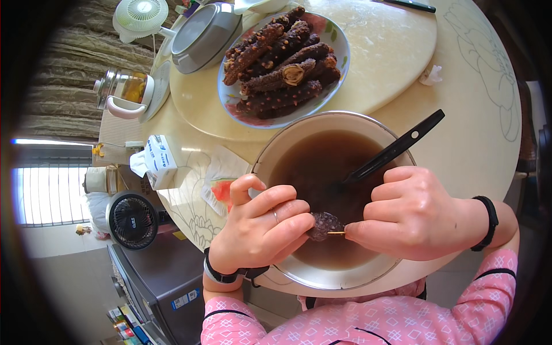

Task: The person cleans a sea cucumber by hand in a bowl of water, using a toothpick to scrape internal parts and a brush to scrub the outer surface.

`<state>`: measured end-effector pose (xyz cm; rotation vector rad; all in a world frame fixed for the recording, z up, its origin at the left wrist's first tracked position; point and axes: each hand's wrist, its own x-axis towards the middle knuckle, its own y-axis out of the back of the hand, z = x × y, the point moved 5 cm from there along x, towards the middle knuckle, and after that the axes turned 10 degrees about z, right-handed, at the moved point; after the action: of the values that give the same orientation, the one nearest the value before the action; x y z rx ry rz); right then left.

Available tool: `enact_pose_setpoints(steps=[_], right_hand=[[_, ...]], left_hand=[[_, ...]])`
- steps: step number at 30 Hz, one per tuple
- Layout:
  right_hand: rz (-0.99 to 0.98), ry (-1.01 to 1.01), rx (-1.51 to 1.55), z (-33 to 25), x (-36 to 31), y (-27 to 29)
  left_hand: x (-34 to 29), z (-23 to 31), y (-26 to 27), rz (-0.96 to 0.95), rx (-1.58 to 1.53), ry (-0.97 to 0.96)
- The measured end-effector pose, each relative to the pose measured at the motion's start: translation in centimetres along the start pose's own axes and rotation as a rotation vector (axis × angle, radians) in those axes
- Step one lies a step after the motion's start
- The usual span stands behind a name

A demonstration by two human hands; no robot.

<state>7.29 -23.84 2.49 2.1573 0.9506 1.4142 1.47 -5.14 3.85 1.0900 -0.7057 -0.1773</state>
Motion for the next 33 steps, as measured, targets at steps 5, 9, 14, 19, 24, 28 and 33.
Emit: enact_pose_setpoints(steps=[5,9,14,19,24,28,33], right_hand=[[0.013,-0.029,-0.008,0.26,0.13,0.28],[0.067,-0.023,-0.005,-0.06,0.68,0.81],[0.066,0.007,-0.007,-0.23,0.58,0.21],[0.047,-0.015,-0.012,-0.5,0.67,0.04],[0.052,0.02,-0.034,-0.32,0.31,-0.07],[0.036,0.0,0.004,-0.23,0.24,0.13],[0.057,-0.011,0.042,-0.36,0.9,0.37]], left_hand=[[-0.12,-0.11,0.18,0.04,-0.014,-0.054],[-0.14,-0.24,0.1,0.014,-0.041,-0.041],[-0.07,-0.21,0.01,0.003,-0.032,-0.035],[-0.26,0.05,0.14,0.011,-0.02,-0.062],[-0.07,0.33,-0.08,0.005,0.002,-0.061],[0.03,0.4,-0.18,0.001,0.0,-0.065],[-0.21,0.33,-0.21,0.02,-0.012,-0.082]])
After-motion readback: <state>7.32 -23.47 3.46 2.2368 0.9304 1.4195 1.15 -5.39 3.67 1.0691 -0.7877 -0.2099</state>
